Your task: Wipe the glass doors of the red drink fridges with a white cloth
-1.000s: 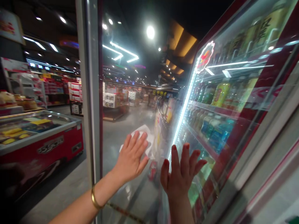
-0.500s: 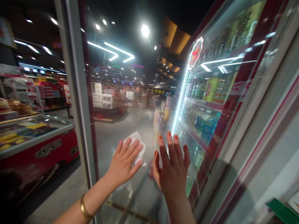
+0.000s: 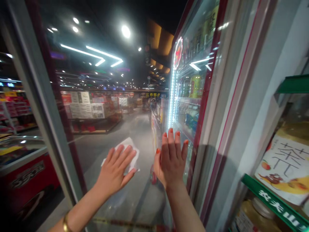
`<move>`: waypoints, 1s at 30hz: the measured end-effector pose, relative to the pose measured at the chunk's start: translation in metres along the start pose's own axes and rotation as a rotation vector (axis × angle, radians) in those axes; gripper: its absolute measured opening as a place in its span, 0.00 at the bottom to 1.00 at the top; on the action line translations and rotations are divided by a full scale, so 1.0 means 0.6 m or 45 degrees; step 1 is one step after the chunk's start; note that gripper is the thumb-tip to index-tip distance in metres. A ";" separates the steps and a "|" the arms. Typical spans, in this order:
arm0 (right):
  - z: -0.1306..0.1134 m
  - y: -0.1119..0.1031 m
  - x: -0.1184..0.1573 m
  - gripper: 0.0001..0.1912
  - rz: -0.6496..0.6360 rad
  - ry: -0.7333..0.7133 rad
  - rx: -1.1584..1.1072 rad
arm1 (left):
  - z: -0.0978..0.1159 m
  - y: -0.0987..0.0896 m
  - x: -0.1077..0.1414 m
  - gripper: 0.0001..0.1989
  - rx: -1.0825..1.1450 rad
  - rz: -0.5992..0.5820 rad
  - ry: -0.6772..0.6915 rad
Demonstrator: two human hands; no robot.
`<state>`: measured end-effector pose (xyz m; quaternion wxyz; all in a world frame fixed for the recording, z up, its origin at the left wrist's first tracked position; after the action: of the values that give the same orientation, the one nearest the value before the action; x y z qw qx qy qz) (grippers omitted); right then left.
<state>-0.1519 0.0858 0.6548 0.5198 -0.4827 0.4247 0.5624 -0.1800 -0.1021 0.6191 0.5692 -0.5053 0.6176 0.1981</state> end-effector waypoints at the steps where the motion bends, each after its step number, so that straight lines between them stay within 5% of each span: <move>1: -0.001 0.001 0.001 0.39 -0.014 0.002 -0.012 | -0.028 -0.008 0.003 0.43 -0.014 0.023 -0.091; 3: -0.002 0.003 0.001 0.40 -0.029 0.004 -0.025 | -0.078 -0.026 -0.028 0.43 -0.023 0.097 -0.301; 5: -0.001 0.004 0.002 0.41 -0.020 0.009 -0.036 | -0.086 -0.035 -0.087 0.44 -0.001 0.173 -0.429; 8: 0.004 0.003 0.005 0.42 -0.012 -0.009 -0.050 | -0.008 -0.018 -0.146 0.43 0.017 0.114 -0.232; 10: 0.007 0.000 0.006 0.41 -0.028 -0.039 -0.049 | 0.053 0.001 -0.125 0.41 0.031 -0.003 0.030; 12: 0.012 -0.003 0.009 0.42 -0.072 -0.065 -0.076 | 0.067 0.006 -0.072 0.40 0.044 -0.061 0.154; 15: 0.019 -0.008 0.017 0.42 -0.127 -0.064 -0.187 | -0.006 -0.016 -0.026 0.41 -0.023 -0.009 -0.023; 17: 0.024 -0.011 0.023 0.43 -0.088 -0.036 -0.191 | -0.061 -0.034 -0.051 0.42 -0.059 0.071 -0.221; 19: 0.026 -0.008 0.030 0.44 -0.045 -0.008 -0.128 | -0.073 -0.042 -0.103 0.44 -0.052 0.148 -0.331; 22: 0.026 0.005 0.035 0.45 -0.052 -0.001 -0.103 | -0.001 -0.024 -0.162 0.42 -0.040 0.125 -0.150; 25: 0.028 0.007 0.036 0.45 -0.021 -0.014 -0.176 | 0.080 0.009 -0.122 0.38 0.007 -0.054 0.251; 27: 0.029 0.002 0.038 0.46 0.019 -0.050 -0.246 | 0.085 0.014 -0.068 0.38 0.045 -0.122 0.370; 30: 0.030 -0.009 0.042 0.45 0.100 -0.110 -0.359 | 0.032 -0.002 -0.054 0.40 0.008 -0.074 0.188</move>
<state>-0.1482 0.1084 0.6331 0.4423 -0.5092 0.3374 0.6567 -0.1745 -0.0737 0.6436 0.5292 -0.5344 0.6436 0.1419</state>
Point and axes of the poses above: each hand's wrist, its own x-axis away from the middle knuckle, its own y-axis out of the palm, z = x × y, the point moved 8 cm from there along -x, towards the middle knuckle, and after that the axes turned 6 degrees about -y, right-handed, at the moved point
